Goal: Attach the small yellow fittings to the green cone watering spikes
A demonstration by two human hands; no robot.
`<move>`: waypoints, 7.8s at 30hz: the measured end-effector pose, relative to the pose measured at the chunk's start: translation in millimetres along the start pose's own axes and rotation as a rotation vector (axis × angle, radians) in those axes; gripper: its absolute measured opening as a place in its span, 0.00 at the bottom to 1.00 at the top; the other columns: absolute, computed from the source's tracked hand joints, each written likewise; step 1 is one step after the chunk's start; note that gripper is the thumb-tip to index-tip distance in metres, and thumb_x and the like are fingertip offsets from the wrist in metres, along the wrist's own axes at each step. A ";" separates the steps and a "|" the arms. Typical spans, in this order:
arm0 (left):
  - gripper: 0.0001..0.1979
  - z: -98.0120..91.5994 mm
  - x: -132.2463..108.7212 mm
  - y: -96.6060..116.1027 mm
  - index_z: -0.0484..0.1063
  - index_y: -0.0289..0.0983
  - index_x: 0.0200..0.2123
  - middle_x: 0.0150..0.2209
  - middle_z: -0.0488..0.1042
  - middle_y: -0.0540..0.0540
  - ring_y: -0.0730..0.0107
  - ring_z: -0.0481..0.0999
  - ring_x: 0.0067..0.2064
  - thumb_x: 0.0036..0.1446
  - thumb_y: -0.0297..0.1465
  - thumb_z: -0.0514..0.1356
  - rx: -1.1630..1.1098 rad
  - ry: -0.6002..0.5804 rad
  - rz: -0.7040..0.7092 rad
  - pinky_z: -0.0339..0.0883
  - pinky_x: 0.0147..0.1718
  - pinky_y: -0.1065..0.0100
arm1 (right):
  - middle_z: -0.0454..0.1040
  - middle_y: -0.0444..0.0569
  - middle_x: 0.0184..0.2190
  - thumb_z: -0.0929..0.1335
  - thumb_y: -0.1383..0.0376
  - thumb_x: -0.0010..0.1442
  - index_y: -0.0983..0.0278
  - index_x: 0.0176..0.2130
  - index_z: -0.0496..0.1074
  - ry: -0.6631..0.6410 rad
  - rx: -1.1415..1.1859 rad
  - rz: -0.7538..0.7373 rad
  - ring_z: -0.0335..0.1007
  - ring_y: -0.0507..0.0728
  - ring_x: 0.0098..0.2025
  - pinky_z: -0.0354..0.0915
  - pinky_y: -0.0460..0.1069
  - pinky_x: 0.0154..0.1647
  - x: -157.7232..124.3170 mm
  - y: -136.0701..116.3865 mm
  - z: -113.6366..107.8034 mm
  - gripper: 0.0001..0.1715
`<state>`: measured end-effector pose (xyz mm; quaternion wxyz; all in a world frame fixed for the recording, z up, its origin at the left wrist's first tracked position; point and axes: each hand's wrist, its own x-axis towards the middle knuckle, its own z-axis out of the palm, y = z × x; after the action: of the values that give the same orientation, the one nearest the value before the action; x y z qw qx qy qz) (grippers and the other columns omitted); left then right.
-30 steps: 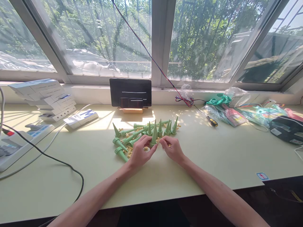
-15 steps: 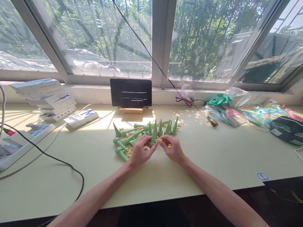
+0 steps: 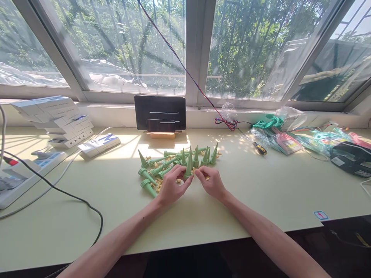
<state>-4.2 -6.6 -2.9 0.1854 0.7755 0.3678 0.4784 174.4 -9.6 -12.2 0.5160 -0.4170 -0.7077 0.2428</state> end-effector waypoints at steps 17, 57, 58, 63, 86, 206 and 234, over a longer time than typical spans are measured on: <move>0.06 1.6 -2.5 -4.7 0.71 0.38 0.38 0.33 0.69 0.48 0.72 0.71 0.31 0.59 0.33 0.62 0.000 -0.036 0.008 0.70 0.30 0.70 | 0.63 0.43 0.15 0.57 0.49 0.70 0.64 0.17 0.65 -0.033 0.012 0.000 0.57 0.49 0.18 0.54 0.45 0.23 -0.4 8.9 1.1 0.36; 0.07 0.5 -0.4 -2.6 0.72 0.38 0.39 0.32 0.69 0.47 0.72 0.71 0.30 0.59 0.33 0.62 0.000 0.008 -0.002 0.72 0.29 0.70 | 0.68 0.44 0.23 0.64 0.57 0.66 0.64 0.32 0.69 -0.035 0.070 0.000 0.61 0.50 0.23 0.59 0.46 0.24 -1.0 0.2 -2.1 0.15; 0.07 0.4 -0.2 -2.3 0.72 0.38 0.39 0.33 0.69 0.47 0.72 0.71 0.30 0.59 0.33 0.62 -0.003 0.008 -0.005 0.72 0.29 0.69 | 0.67 0.45 0.23 0.64 0.57 0.67 0.64 0.31 0.69 -0.031 0.064 0.000 0.60 0.50 0.23 0.59 0.46 0.24 -0.9 0.1 -2.2 0.16; 0.07 0.1 0.5 -1.6 0.71 0.38 0.38 0.32 0.69 0.48 0.72 0.71 0.29 0.59 0.34 0.62 0.001 0.007 0.001 0.71 0.28 0.70 | 0.66 0.44 0.22 0.63 0.53 0.67 0.64 0.29 0.69 -0.026 0.039 0.008 0.58 0.50 0.22 0.58 0.46 0.24 -0.7 0.2 -2.7 0.21; 0.07 1.5 -1.0 -2.9 0.72 0.38 0.39 0.32 0.69 0.47 0.72 0.70 0.30 0.59 0.34 0.62 -0.006 0.000 -0.004 0.70 0.29 0.70 | 0.71 0.45 0.24 0.67 0.54 0.64 0.64 0.35 0.70 -0.040 0.078 0.038 0.63 0.51 0.23 0.61 0.46 0.24 -1.4 -1.0 -2.5 0.15; 0.13 -9.8 6.2 7.3 0.74 0.37 0.44 0.39 0.76 0.43 0.66 0.77 0.38 0.61 0.38 0.61 -0.232 -0.132 -0.159 0.77 0.32 0.67 | 0.60 0.40 0.19 0.56 0.51 0.71 0.63 0.28 0.65 -0.153 0.064 0.037 0.55 0.49 0.20 0.55 0.46 0.24 -2.0 7.6 -0.8 0.27; 0.13 -2.0 -1.7 -12.6 0.73 0.41 0.49 0.51 0.74 0.41 0.63 0.76 0.50 0.66 0.25 0.53 -0.009 -0.184 0.212 0.73 0.48 0.59 | 0.43 0.36 0.14 0.62 0.38 0.62 0.59 0.18 0.49 -0.284 0.571 0.467 0.38 0.46 0.15 0.42 0.46 0.14 2.3 7.5 3.9 0.36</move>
<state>-11.3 0.3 -11.0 0.1704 0.8499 0.2629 0.4237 173.1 -3.3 -18.2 0.4390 -0.3688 -0.5622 0.5960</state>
